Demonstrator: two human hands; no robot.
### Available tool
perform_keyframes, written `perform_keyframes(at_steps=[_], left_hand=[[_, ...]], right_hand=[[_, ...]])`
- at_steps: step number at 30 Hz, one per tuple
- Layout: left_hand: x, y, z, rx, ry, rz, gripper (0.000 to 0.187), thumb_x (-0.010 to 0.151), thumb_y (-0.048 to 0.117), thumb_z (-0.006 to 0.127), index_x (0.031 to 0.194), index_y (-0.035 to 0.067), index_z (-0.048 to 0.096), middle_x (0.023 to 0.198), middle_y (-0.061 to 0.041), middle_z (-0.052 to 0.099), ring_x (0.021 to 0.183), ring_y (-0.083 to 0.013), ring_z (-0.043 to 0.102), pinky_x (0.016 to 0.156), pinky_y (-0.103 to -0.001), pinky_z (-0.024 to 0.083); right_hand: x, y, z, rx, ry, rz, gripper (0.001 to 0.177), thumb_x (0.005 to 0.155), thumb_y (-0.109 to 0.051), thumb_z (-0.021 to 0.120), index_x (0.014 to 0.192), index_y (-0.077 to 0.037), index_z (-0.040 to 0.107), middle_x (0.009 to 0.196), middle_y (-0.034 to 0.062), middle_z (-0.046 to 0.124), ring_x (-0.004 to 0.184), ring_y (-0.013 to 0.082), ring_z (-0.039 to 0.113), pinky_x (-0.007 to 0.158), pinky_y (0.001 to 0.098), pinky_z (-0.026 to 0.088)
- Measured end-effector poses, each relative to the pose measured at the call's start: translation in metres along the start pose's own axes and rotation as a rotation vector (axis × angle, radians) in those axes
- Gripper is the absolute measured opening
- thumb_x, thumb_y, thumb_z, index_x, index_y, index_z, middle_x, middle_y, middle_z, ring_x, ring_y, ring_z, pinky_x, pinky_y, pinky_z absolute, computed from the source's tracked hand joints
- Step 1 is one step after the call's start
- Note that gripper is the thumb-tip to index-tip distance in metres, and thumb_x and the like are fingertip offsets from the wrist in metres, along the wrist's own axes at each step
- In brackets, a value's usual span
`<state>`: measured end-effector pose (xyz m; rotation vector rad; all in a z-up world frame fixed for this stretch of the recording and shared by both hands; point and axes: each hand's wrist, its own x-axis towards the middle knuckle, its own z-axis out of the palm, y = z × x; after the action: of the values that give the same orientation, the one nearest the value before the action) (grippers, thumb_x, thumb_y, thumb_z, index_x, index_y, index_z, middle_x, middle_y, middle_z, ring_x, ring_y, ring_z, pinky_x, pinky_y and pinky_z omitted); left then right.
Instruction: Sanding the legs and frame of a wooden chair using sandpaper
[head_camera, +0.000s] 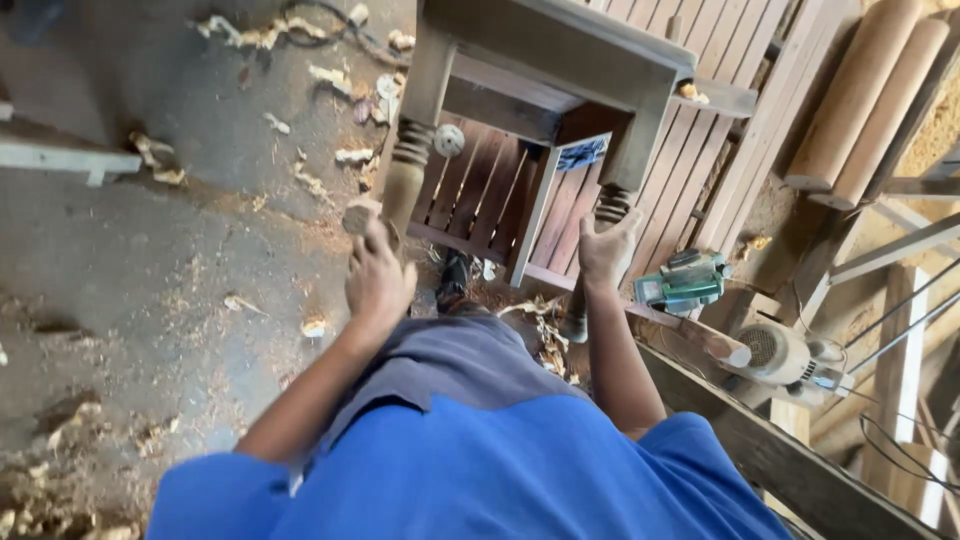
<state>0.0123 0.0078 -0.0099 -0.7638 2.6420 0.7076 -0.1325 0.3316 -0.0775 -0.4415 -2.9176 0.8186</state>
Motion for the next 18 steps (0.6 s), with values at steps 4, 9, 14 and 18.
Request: perform_keyframes(at_steps=[4,9,14,18], left_hand=[[0.055,0.047,-0.027,0.014,0.177,0.097,0.099,0.095,0.026,0.079,0.164,0.005,0.011,0.127,-0.036,0.056,0.087,-0.0386,0.071,0.064,-0.042,0.059],[0.155,0.055,0.07,0.423,0.332,-0.06,0.125,0.093,0.081,0.067,0.162,0.024,-0.019,0.154,-0.029,0.04,0.102,-0.0385,0.064,0.069,-0.042,0.053],[0.061,0.017,0.036,0.43,0.253,0.265,0.116,0.089,0.015,0.076,0.17,0.028,-0.006,0.164,-0.031,-0.01,0.136,-0.0392,0.046,0.095,-0.042,0.056],[0.032,0.0,0.032,0.396,0.17,0.25,0.102,0.096,0.021,0.068,0.166,0.042,-0.002,0.168,-0.023,0.001,0.113,-0.0283,0.053,0.077,-0.035,0.054]], right_hand=[[-0.001,-0.011,-0.001,-0.029,0.019,-0.013,0.067,0.084,-0.034,0.074,0.135,-0.003,0.045,0.116,0.0317,0.065,0.106,0.0533,0.066,0.086,0.0655,0.054],[0.0,-0.033,-0.018,-0.076,-0.064,0.068,0.056,0.086,-0.035,0.066,0.126,-0.002,0.044,0.115,0.0255,0.062,0.096,0.0428,0.066,0.082,0.0559,0.053],[-0.004,-0.037,-0.019,0.028,-0.116,0.065,0.058,0.09,-0.03,0.067,0.131,0.001,0.041,0.108,0.0224,0.063,0.092,0.0342,0.067,0.083,0.0454,0.057],[0.001,-0.03,-0.016,-0.107,-0.204,0.182,0.099,0.093,-0.042,0.069,0.156,0.011,0.014,0.155,0.0332,0.038,0.132,0.0397,0.054,0.109,0.0438,0.049]])
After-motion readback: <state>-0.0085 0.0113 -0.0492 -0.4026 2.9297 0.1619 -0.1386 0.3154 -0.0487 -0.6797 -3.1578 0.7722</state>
